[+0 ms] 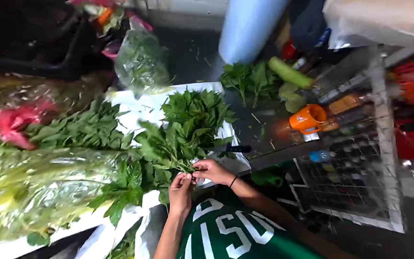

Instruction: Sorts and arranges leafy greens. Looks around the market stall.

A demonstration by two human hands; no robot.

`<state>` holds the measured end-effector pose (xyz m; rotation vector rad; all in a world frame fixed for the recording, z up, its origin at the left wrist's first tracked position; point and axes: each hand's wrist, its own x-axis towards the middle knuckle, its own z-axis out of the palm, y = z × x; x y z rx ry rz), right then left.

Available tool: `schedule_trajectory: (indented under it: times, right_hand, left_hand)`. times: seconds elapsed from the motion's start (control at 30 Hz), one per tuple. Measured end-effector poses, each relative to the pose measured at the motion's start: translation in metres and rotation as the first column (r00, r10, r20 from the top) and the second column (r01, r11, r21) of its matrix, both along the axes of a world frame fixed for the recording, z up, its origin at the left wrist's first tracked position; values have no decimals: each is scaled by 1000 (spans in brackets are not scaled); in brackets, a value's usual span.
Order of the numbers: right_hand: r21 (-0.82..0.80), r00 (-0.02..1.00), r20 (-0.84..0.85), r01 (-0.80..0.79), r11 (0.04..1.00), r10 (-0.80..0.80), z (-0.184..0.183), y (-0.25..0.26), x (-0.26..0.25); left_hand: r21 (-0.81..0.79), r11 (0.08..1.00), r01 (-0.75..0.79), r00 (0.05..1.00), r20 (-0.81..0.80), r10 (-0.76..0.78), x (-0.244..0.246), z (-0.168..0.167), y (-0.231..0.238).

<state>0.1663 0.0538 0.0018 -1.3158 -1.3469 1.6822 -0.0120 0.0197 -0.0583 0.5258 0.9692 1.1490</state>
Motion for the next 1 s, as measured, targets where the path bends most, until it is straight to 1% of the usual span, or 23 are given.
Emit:
schedule_trajectory:
  times: [0.07,0.1,0.13,0.2,0.27,0.3,0.37,0.4,0.43,0.47,0.5,0.53,0.57,0.6,0.67,0.73,0.8,0.87,0.93,1.0]
  right_hand:
    - [-58,998,12,55,997,-54,-6,2,3]
    - [-107,994,19,109,988,-108,-9,3,5]
    - [-145,983,29,182,973,-180,-12,4,9]
    - [-164,950,86,312,936,-301,-15,7,22]
    - [-135,930,161,352,926,-331,-27,9,42]
    - [-117,928,175,352,929,-329,-37,7,52]
    - [-115,917,227,358,927,-327,-52,5,67]
    - [-106,896,306,366,925,-320,-55,4,73]
    - [-74,849,432,368,927,-303,-54,4,77]
    - [-23,780,558,355,935,-283,-48,3,80]
    - [29,726,627,341,940,-283,-39,3,79]
    - [74,711,644,309,948,-282,-28,2,75]
    - [93,731,634,253,963,-253,-15,3,66]
    - [78,772,609,172,982,-184,-2,3,54]
    - [-25,874,486,20,999,-6,17,4,24]
    - [-99,926,366,-56,993,89,23,5,-5]
    - [-206,921,341,-123,971,189,18,7,-22]
    - [-263,888,374,-174,949,267,8,10,-22]
    - [-265,868,410,-180,947,280,1,14,-13]
    - [-269,876,391,-184,945,282,-7,14,-2]
  left_hand:
    - [-26,1000,2,1000,26,-1,-4,-5,4]
    - [-55,998,5,1000,12,-4,-6,-7,6]
    - [-85,996,7,1000,-17,-8,-8,-6,10]
    - [-137,990,24,993,-111,-39,-11,10,16]
    - [-175,983,49,980,-180,-80,-16,38,15]
    - [-193,980,50,980,-180,-85,-19,50,13]
    - [-204,978,44,984,-158,-77,-28,60,10]
    - [-180,982,57,983,-160,-86,-33,60,8]
    - [-134,988,83,974,-200,-109,-38,60,6]
    - [-66,990,128,941,-307,-142,-42,60,4]
    - [-6,983,185,873,-458,-167,-46,59,3]
    - [17,972,234,790,-585,-180,-49,60,2]
    - [0,965,263,724,-661,-197,-51,60,1]
    - [-35,960,277,688,-691,-224,-52,60,1]
    - [-137,935,327,649,-686,-328,-50,55,0]
    - [-208,899,387,638,-644,-423,-41,47,0]
    - [-216,878,427,634,-622,-460,-29,37,-2]
    - [-197,873,446,648,-601,-467,-21,32,-3]
    - [-201,887,415,744,-486,-458,-17,29,0]
    - [-238,904,356,845,-332,-420,-13,25,2]
